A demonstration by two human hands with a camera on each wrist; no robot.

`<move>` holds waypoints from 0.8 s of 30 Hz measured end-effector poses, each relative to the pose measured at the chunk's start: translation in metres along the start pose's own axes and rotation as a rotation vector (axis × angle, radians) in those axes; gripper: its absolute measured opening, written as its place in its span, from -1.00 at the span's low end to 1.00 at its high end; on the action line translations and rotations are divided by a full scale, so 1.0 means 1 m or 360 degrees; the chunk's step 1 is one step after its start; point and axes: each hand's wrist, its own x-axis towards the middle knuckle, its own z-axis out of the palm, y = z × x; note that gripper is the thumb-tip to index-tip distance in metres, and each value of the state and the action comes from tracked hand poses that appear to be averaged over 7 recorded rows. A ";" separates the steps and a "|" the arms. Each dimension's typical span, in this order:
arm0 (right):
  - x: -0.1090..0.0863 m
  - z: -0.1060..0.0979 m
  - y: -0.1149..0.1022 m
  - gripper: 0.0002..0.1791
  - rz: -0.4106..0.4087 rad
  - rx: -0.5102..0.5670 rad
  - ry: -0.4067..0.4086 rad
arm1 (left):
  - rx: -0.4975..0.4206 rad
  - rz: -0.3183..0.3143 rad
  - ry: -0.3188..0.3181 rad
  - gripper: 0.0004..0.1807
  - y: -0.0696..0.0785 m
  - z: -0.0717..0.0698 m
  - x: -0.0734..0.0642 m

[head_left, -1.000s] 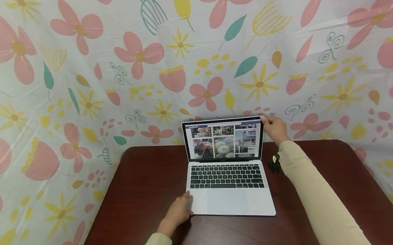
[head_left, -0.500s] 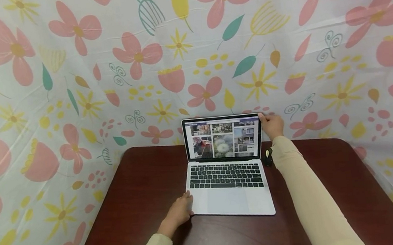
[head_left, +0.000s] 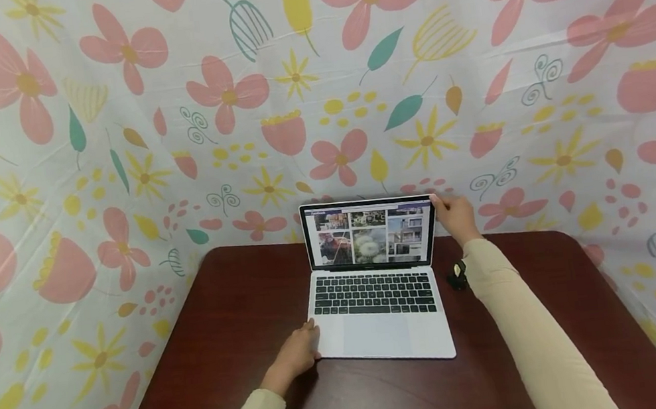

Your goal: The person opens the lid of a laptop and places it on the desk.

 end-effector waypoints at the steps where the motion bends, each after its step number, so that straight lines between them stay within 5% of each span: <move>1: -0.002 -0.001 0.000 -0.48 -0.0015 -0.0008 0.0001 | -0.0007 0.0000 -0.0004 -0.42 0.000 0.000 0.000; 8: -0.021 -0.007 0.006 -0.61 -0.0170 -0.0058 -0.0113 | -0.0024 0.0006 -0.0005 -0.43 0.002 -0.003 0.001; 16: -0.064 -0.005 0.016 -0.53 -0.0013 -0.0026 -0.0423 | 0.0029 0.0020 -0.0009 -0.43 -0.003 0.000 0.002; 24: -0.103 -0.013 0.015 -0.54 -0.0101 -0.0085 -0.0427 | 0.0028 0.0043 0.0045 -0.44 -0.004 -0.004 -0.008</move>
